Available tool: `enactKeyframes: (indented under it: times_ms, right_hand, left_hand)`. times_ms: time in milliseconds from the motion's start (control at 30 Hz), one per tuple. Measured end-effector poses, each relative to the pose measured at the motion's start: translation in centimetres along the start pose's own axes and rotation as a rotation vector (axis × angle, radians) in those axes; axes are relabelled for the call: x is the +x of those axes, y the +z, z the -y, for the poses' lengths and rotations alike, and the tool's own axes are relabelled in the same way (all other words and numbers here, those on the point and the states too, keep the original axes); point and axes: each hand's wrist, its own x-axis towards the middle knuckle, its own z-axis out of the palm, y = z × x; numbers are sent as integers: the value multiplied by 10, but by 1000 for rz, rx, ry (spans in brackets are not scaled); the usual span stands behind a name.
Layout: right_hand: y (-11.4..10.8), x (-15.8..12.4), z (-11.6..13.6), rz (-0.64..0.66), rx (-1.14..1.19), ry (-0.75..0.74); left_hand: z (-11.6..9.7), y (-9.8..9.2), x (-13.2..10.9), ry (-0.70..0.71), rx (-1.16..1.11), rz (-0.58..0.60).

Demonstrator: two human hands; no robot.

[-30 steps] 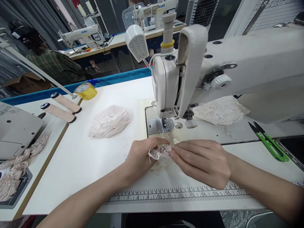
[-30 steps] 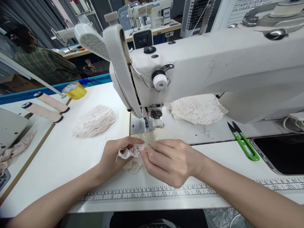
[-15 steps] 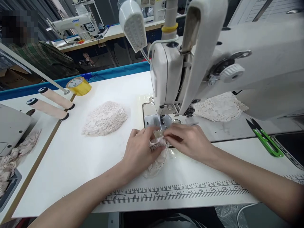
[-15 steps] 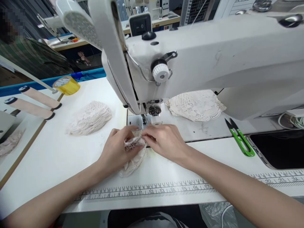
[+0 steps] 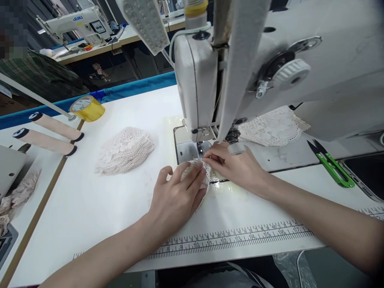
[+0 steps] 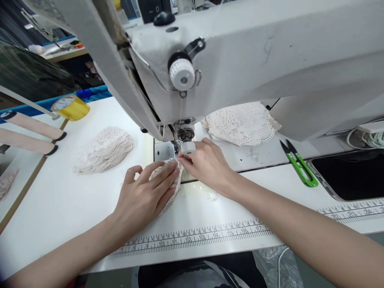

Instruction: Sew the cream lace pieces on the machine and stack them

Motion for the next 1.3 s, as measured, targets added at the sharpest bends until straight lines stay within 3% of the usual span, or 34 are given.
enactKeyframes:
  times_ms: [233, 333, 1300]
  right_hand:
    - [-4, -13, -3, -153, -366, -288]
    - [-6, -15, 0, -164, -453, -340]
    - [-3, -15, -2, -133, -606, -319]
  left_hand:
    - [11, 9, 8, -12, 7, -33]
    - [14, 10, 9, -18, 26, -30]
    - [19, 14, 13, -51, -31, -20]
